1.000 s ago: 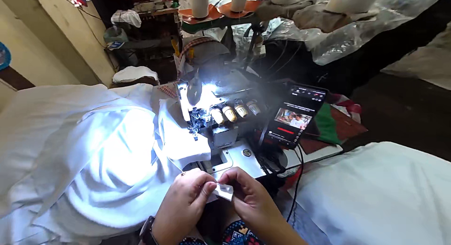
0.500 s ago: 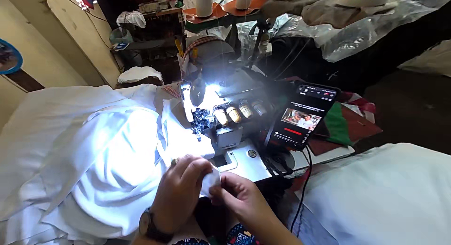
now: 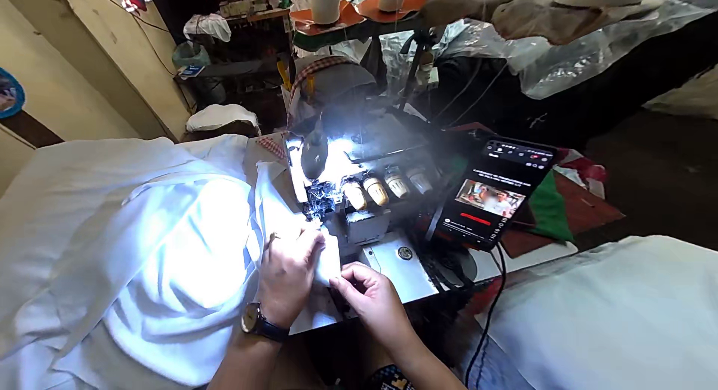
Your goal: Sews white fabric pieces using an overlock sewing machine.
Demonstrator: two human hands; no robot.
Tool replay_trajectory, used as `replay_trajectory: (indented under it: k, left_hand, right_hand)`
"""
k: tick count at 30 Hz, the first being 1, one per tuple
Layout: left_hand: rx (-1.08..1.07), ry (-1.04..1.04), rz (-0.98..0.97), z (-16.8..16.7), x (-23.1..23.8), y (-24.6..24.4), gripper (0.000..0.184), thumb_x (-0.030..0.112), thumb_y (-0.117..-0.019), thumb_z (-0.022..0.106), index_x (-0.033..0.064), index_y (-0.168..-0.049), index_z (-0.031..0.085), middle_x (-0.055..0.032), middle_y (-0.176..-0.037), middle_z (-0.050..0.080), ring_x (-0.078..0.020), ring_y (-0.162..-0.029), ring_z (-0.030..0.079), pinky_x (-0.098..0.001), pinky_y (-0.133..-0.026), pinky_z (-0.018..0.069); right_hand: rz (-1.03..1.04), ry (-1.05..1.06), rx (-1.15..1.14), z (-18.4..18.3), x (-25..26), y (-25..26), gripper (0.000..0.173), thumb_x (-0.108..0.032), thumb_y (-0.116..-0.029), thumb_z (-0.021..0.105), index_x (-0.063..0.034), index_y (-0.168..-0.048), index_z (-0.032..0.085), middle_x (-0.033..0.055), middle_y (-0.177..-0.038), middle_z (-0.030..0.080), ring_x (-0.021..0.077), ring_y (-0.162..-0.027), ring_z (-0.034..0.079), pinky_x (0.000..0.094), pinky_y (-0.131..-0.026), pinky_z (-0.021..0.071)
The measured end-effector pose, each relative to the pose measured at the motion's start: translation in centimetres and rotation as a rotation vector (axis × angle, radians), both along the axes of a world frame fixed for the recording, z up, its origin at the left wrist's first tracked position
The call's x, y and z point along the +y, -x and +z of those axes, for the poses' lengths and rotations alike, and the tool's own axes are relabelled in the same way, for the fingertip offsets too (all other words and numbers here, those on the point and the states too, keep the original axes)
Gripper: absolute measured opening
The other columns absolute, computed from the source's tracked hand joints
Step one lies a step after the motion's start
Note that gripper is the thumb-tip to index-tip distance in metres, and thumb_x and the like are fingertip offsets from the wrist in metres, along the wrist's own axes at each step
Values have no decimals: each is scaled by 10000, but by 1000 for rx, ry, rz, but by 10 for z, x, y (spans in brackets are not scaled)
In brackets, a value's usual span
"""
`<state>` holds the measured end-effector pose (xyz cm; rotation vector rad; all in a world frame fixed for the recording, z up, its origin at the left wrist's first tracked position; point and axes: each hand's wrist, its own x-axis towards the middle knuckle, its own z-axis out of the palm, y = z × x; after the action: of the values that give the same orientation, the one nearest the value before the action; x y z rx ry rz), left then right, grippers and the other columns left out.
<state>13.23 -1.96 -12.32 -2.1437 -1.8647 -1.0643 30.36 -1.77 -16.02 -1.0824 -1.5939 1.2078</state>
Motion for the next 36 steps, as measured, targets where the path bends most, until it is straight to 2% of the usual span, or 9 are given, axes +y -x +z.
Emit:
replay_trajectory:
  k: [3,6,10,14,19,23,27,33,36]
  left_hand:
    - [219,-79,135,4,-15,-18,262,28,-892,623,161,-1004,818,-67,-989,768,-244,-782,732,-423,-679,590]
    - [217,-80,203,-2,-25,-24,326,34,-898,567,135,-1100,802,-53,-1049,780,-240,-860,752,-403,-751,604]
    - [121,-57,207,-12,-23,-17,287,141,-958,555,109,-1115,793,-45,-1129,770,-248,-1004,747,-446,-879,594]
    - [128,-42,204,-11,-22,-14,291,198,-976,546,122,-1103,797,-30,-1139,769,-228,-1020,746,-440,-889,594]
    - [-1,120,133,2,1,6,301,192,-990,536,118,-1161,773,-26,-1241,734,-203,-1169,691,-445,-977,568]
    - [-104,313,163,28,47,29,153,148,-993,605,49,-1008,721,-117,-995,709,-282,-984,692,-503,-897,556]
    - [-211,366,240,40,77,38,209,45,-964,592,19,-1157,670,-190,-1056,709,-358,-1031,689,-561,-933,527]
    - [-508,-108,239,5,33,45,148,89,-967,668,47,-1099,614,-92,-987,661,-184,-857,662,-382,-762,585]
    - [-518,-297,237,-7,-8,25,99,93,-946,655,37,-1026,636,-62,-982,688,-128,-930,683,-307,-837,587]
  right_hand:
    - [-48,82,88,4,-1,5,150,-179,-879,751,-94,-864,628,-31,-769,655,24,-667,629,187,-613,536]
    - [-66,70,156,11,4,9,224,-113,-869,763,-69,-963,564,-3,-775,661,73,-664,663,232,-620,586]
    - [-29,-122,126,12,15,15,126,-104,-910,724,-49,-995,649,-2,-858,699,58,-743,689,215,-683,605]
    - [-40,-342,7,6,19,18,133,-119,-934,679,-59,-1018,764,7,-962,743,28,-849,702,180,-772,600]
    - [-89,-495,-140,9,26,19,170,-158,-939,648,-112,-996,801,-27,-891,720,1,-819,668,156,-747,567]
    - [-71,-496,-176,14,28,20,170,-159,-926,645,-112,-974,801,-29,-885,720,-4,-823,663,153,-753,560]
    - [-44,-455,-170,17,24,17,168,-139,-923,642,-93,-987,790,-17,-927,732,-11,-854,672,144,-782,561]
    - [-13,-394,-141,28,24,13,173,-138,-952,625,-61,-1033,758,-1,-953,731,-14,-797,667,141,-733,567]
    - [20,-429,-91,33,25,20,198,-159,-967,630,-54,-1083,753,9,-998,725,-7,-831,669,140,-751,574]
